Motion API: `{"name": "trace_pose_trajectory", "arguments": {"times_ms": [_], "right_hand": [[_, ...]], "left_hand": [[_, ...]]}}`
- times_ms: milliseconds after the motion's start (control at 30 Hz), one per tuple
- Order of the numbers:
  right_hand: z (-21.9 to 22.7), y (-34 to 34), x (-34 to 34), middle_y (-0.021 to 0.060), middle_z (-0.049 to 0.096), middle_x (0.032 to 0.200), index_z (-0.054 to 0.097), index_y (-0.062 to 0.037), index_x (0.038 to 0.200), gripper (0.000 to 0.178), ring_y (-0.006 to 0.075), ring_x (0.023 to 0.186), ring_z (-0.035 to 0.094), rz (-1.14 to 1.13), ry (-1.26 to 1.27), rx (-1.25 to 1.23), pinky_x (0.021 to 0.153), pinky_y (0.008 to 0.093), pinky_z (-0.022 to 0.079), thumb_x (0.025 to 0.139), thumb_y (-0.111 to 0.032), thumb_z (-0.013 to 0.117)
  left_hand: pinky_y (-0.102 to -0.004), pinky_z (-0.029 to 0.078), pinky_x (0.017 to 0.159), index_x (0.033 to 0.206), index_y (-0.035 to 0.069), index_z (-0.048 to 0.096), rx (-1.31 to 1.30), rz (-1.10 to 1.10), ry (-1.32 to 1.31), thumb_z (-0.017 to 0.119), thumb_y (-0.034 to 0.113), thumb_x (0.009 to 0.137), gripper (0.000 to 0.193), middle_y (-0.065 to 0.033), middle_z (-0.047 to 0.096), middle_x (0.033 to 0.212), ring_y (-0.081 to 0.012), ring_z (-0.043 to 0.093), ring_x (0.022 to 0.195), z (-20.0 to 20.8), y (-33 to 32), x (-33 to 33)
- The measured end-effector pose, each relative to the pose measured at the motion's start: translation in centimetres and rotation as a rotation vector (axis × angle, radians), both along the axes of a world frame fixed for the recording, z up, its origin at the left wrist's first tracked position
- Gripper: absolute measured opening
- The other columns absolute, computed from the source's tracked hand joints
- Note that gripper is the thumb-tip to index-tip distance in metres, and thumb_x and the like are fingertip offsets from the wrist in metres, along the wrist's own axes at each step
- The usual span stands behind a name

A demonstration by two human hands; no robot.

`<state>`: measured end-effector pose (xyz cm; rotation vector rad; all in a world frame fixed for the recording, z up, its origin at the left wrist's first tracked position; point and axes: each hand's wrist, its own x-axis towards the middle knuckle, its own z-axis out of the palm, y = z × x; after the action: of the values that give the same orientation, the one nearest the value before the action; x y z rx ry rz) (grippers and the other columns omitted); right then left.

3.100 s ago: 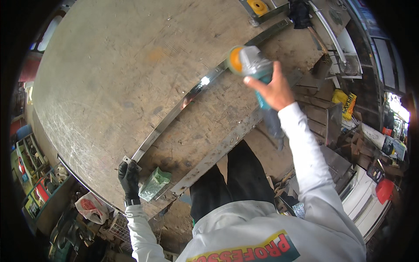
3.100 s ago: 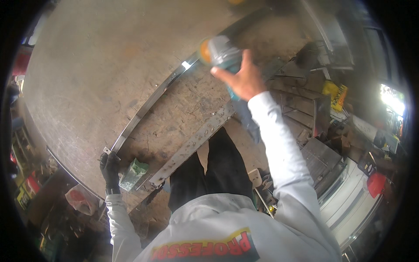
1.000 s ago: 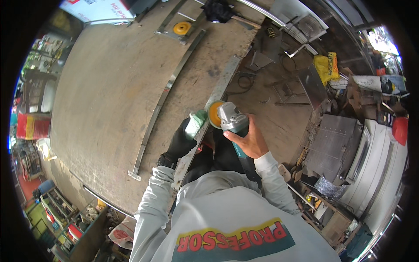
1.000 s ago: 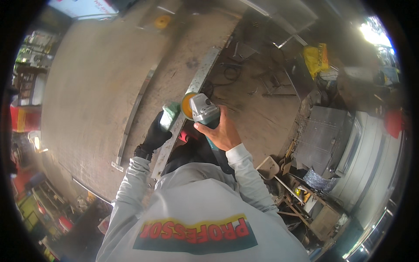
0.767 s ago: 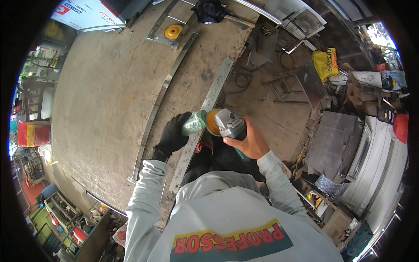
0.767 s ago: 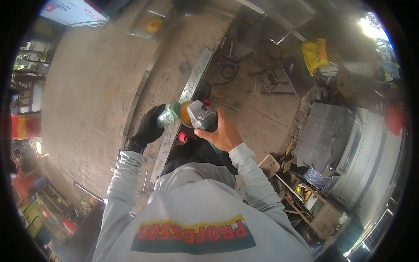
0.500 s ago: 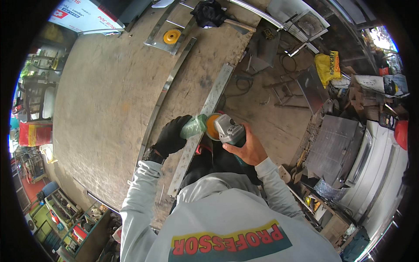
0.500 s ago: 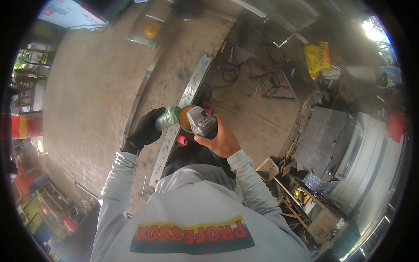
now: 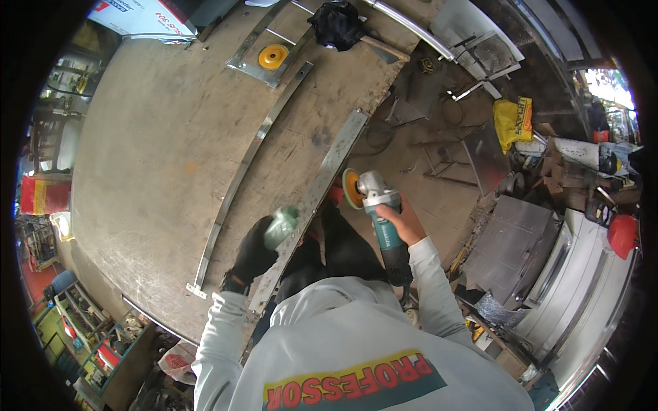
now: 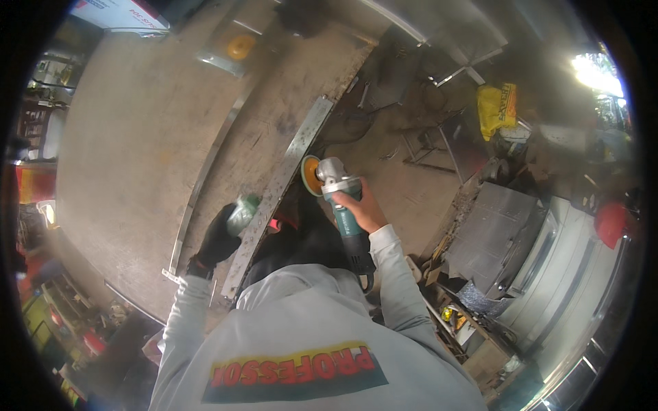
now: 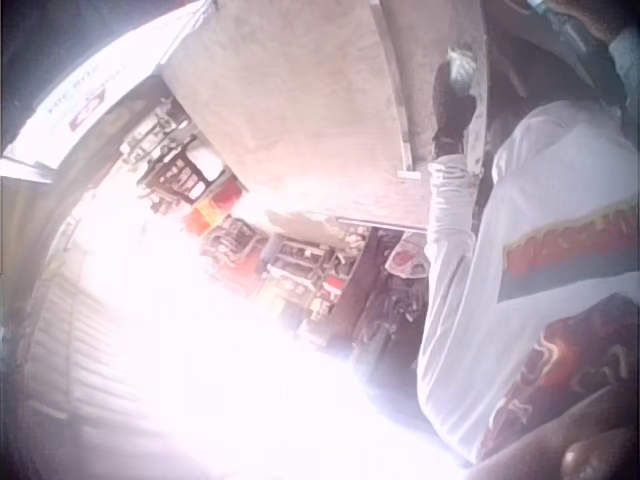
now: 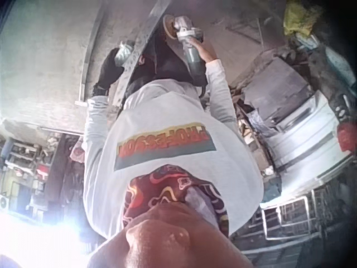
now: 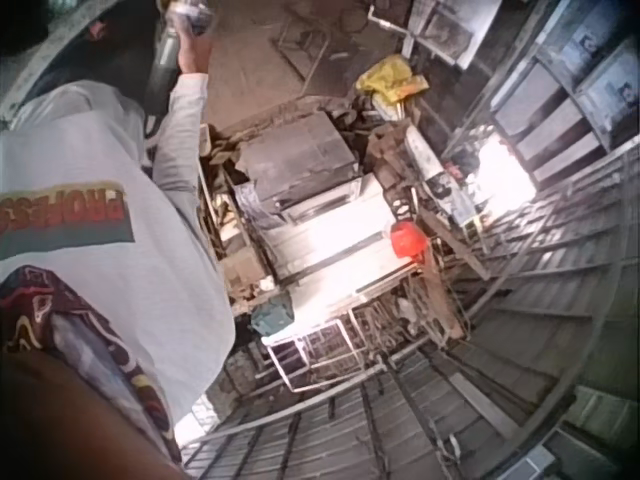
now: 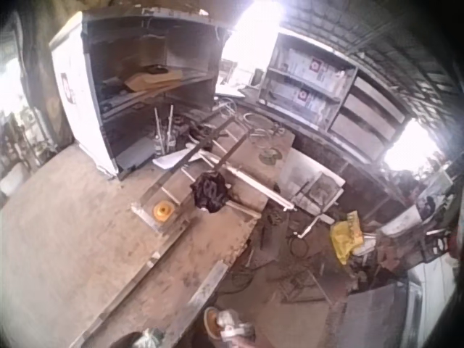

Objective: The person uses an angle grinder with a polishing pad to smooth and polish a long metal bar on a workbench. They repeatedly move the grinder along the bar's length, flip the bar to work different sides, and finish by wiping the bar with a cloth.

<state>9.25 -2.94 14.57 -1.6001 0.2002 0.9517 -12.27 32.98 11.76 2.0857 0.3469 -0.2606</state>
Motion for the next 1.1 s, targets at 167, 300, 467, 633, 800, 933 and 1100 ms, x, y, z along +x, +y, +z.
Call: {"name": "trace_pose_trajectory", "arguments": {"times_ms": [167, 300, 467, 633, 800, 933, 1100], "right_hand": [[-1.0, -1.9, 3.8, 0.0171, 0.074, 0.101, 0.064, 0.0018, 0.127, 0.074, 0.0266, 0.083, 0.076, 0.003, 0.464, 0.460, 0.073, 0.0405, 0.064, 0.100, -0.067, 0.064], [-2.2, -0.3, 5.3, 0.0198, 0.073, 0.101, 0.064, 0.0006, 0.127, 0.079, 0.0307, 0.083, 0.074, 0.007, 0.509, 0.422, 0.075, 0.0433, 0.064, 0.101, -0.074, 0.057], [-2.0, 4.8, 7.5, 0.0179, 0.073, 0.099, 0.060, -0.0029, 0.132, 0.058, 0.0276, 0.077, 0.075, 0.179, 0.309, 0.205, 0.068, 0.0413, 0.065, 0.104, -0.053, 0.068], [-0.8, 10.0, 7.1, 0.0155, 0.072, 0.096, 0.048, -0.0086, 0.143, 0.061, 0.0254, 0.072, 0.075, 0.150, 0.181, 0.076, 0.061, 0.0401, 0.065, 0.097, -0.027, 0.084], [-0.1, 11.8, 7.3, 0.0150, 0.071, 0.111, 0.050, -0.0014, 0.140, 0.077, 0.0201, 0.090, 0.073, 0.347, -0.002, 0.005, 0.078, 0.0366, 0.062, 0.087, -0.039, 0.092], [0.4, 10.4, 7.2, 0.0126, 0.070, 0.117, 0.055, -0.0011, 0.137, 0.079, 0.0184, 0.101, 0.070, 0.353, -0.129, -0.044, 0.091, 0.0349, 0.058, 0.084, -0.046, 0.092], [1.6, 9.8, 5.5, 0.0128, 0.070, 0.120, 0.054, 0.0017, 0.137, 0.085, 0.0198, 0.100, 0.071, 0.291, -0.076, -0.101, 0.090, 0.0358, 0.058, 0.082, -0.050, 0.093]], "left_hand": [[-0.0552, 0.053, 0.101, 0.152, 0.007, 0.051, 0.308, 0.165, 0.121, 0.073, -0.001, 0.072, 0.083, -0.0228, 0.066, 0.130, -0.0477, 0.063, 0.121, -2.0, -0.3, -5.6], [-0.0556, 0.050, 0.102, 0.155, 0.010, 0.048, 0.639, 0.175, 0.165, 0.077, 0.006, 0.077, 0.084, -0.0172, 0.062, 0.129, -0.0419, 0.060, 0.120, -2.0, -1.0, -7.9], [-0.0579, 0.046, 0.111, 0.161, 0.012, 0.044, 0.661, 0.219, 0.142, 0.092, 0.034, 0.076, 0.100, -0.0182, 0.058, 0.140, -0.0410, 0.056, 0.131, -3.0, -1.2, -11.3], [-0.0568, 0.044, 0.114, 0.151, 0.012, 0.056, 0.537, 0.384, -0.038, 0.091, 0.052, 0.080, 0.089, -0.0180, 0.058, 0.144, -0.0423, 0.054, 0.135, -3.2, 2.2, -5.5], [-0.0500, 0.052, 0.099, 0.137, 0.011, 0.068, 0.651, 0.388, 0.042, 0.090, 0.032, 0.082, 0.063, -0.0110, 0.070, 0.121, -0.0353, 0.066, 0.111, -6.8, 9.7, 1.0], [-0.0414, 0.057, 0.078, 0.129, 0.005, 0.072, -0.019, 0.408, 0.006, 0.084, 0.020, 0.086, 0.047, -0.0128, 0.075, 0.107, -0.0326, 0.071, 0.084, -5.2, 11.5, 1.8], [-0.0456, 0.055, 0.093, 0.133, 0.009, 0.073, 0.329, 0.150, -0.158, 0.081, 0.022, 0.091, 0.044, -0.0135, 0.074, 0.113, -0.0341, 0.070, 0.103, -4.6, 9.9, -0.6]]}}
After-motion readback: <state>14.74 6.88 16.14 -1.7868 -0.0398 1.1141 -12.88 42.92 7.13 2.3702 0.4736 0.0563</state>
